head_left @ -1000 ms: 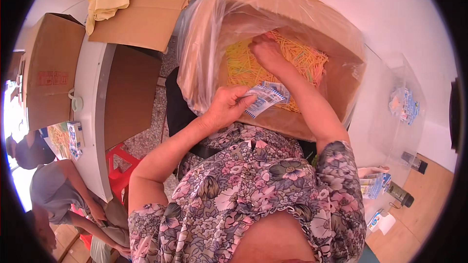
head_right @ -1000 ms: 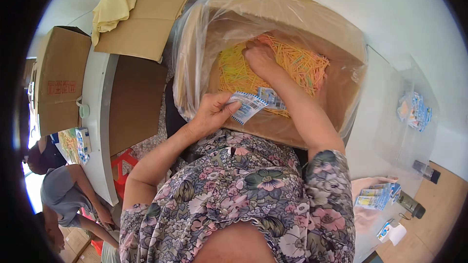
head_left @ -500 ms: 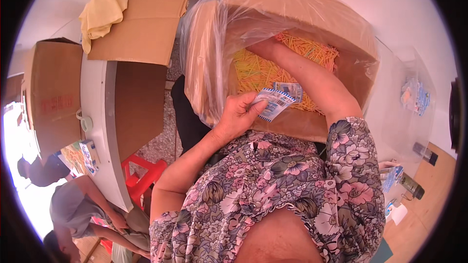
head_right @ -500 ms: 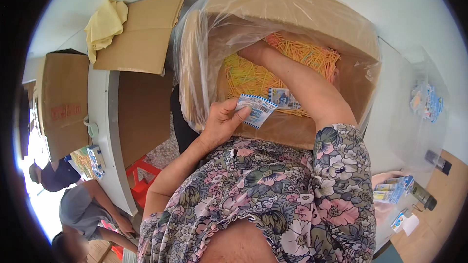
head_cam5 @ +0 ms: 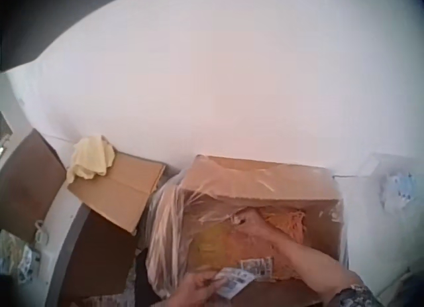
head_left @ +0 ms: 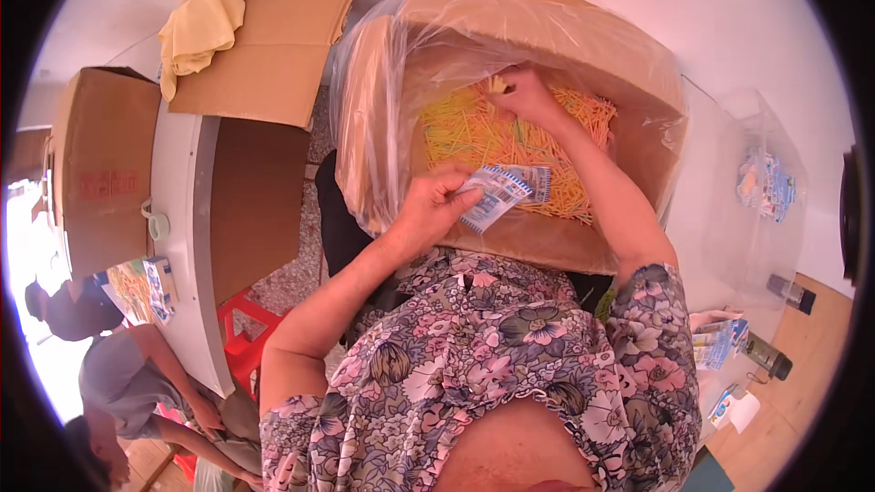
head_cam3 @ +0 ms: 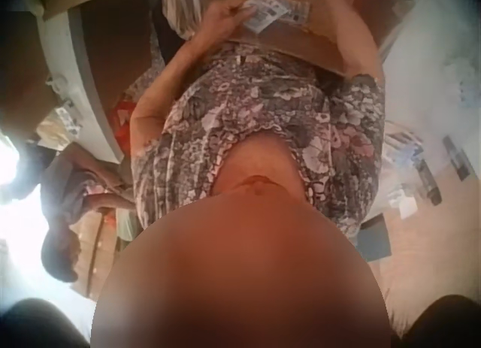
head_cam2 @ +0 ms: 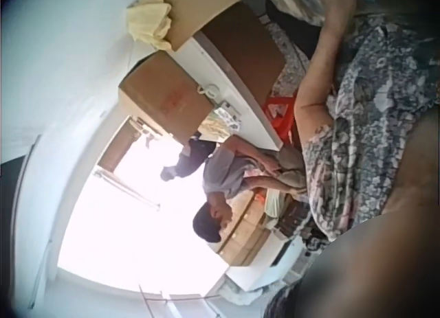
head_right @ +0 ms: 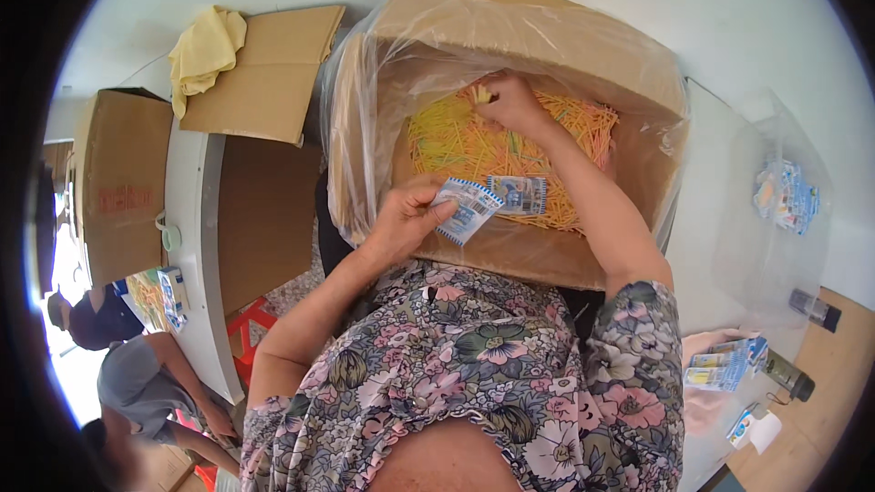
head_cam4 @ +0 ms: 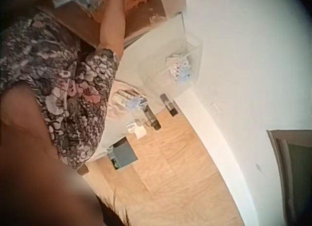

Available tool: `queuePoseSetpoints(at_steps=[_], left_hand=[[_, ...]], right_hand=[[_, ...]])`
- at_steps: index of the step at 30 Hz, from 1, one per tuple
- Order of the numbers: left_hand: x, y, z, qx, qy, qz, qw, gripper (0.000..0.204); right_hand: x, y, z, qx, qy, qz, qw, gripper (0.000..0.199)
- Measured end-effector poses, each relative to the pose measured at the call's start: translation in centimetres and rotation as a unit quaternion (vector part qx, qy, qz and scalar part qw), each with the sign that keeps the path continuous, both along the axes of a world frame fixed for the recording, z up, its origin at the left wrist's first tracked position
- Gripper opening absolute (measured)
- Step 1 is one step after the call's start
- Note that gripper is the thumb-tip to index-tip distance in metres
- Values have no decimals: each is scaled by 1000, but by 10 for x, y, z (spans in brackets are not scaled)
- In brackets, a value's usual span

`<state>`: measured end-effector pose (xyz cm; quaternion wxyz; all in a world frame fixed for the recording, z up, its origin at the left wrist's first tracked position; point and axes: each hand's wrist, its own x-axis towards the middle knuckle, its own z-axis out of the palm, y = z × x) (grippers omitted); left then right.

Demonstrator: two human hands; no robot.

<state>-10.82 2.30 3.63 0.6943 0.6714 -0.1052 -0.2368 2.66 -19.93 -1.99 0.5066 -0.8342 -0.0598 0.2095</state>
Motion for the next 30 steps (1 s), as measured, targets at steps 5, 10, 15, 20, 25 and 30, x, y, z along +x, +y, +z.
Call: queuePoseSetpoints(at_steps=[5, 10, 15, 20, 25, 30], left_hand=[[27, -12, -8, 133, -259, 76, 954, 13], [39, -24, -6, 27, -195, -33, 980, 13], [38, -25, -20, -6, -4, -98, 995, 14], [36, -19, -16, 19, -125, -56, 990, 13], [35, -18, -5, 45, -157, -51, 985, 12], [36, -18, -11, 27, -157, -32, 987, 15]], right_hand=[[-38, 8, 60, 121, 95, -19, 988, 13], [-65, 15, 72, 226, 165, -30, 960, 14], [-70, 15, 64, 240, 153, -48, 958, 17], [-72, 20, 83, 197, 57, 18, 979, 18], [-76, 28, 82, 167, 13, -30, 985, 19], [-79, 43, 66, 159, -70, -66, 983, 22]])
